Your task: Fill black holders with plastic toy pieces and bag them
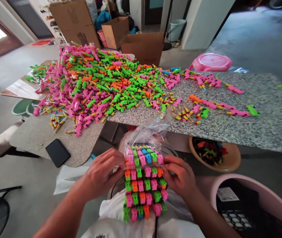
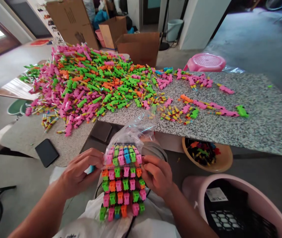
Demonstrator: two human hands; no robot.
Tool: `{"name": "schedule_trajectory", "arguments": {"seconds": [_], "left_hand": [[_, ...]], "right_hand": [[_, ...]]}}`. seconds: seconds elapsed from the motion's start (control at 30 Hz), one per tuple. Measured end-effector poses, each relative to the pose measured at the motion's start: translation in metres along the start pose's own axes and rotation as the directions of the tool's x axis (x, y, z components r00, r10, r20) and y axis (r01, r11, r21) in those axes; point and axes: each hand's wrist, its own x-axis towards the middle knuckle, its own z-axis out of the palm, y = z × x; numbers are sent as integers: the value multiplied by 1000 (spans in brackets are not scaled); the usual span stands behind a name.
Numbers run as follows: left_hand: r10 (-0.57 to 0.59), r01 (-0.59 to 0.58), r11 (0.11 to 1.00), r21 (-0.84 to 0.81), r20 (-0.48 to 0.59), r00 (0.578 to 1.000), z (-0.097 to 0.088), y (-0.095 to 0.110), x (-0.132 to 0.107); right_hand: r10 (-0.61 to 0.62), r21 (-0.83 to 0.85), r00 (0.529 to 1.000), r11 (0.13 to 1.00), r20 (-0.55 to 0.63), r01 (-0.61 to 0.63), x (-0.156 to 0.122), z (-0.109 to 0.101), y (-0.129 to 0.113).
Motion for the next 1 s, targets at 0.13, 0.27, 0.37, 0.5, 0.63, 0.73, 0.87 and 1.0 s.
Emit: {"name": "schedule_trajectory", "arguments": {"seconds": [0.13,0.27,0.37,0.5,0.63,0.73,0.87,1.0], "left_hand": [[100,-95,993,75,-74,992,8,0,-8],[134,-114,988,105,-215,967,26,7,-23],[142,-116,987,112,-268,953,36,16,-34],[132,-107,988,107,-260,957,40,19,-39],[67,-53,997,52,-294,954,48,0,-39],[-18,42,997,65,-327,945,60,-24,-37],[-181,224,970,91,-337,924,74,-58,-27],[-276,318,942,108,-293,915,82,-87,-13]], "right_hand": [[2,-3,998,1000,61,-2,-3,-9,-2],[11,-8,996,1000,88,-10,-4,-15,-9],[-5,-9,996,1000,89,6,-9,-19,-14],[17,5,989,1000,149,-18,-17,-20,-13],[97,23,966,994,238,-105,-18,-15,-7],[135,52,960,987,245,-152,-16,-8,-2],[170,61,955,980,245,-190,-14,-1,1],[200,63,950,973,239,-221,-12,2,1]]}}
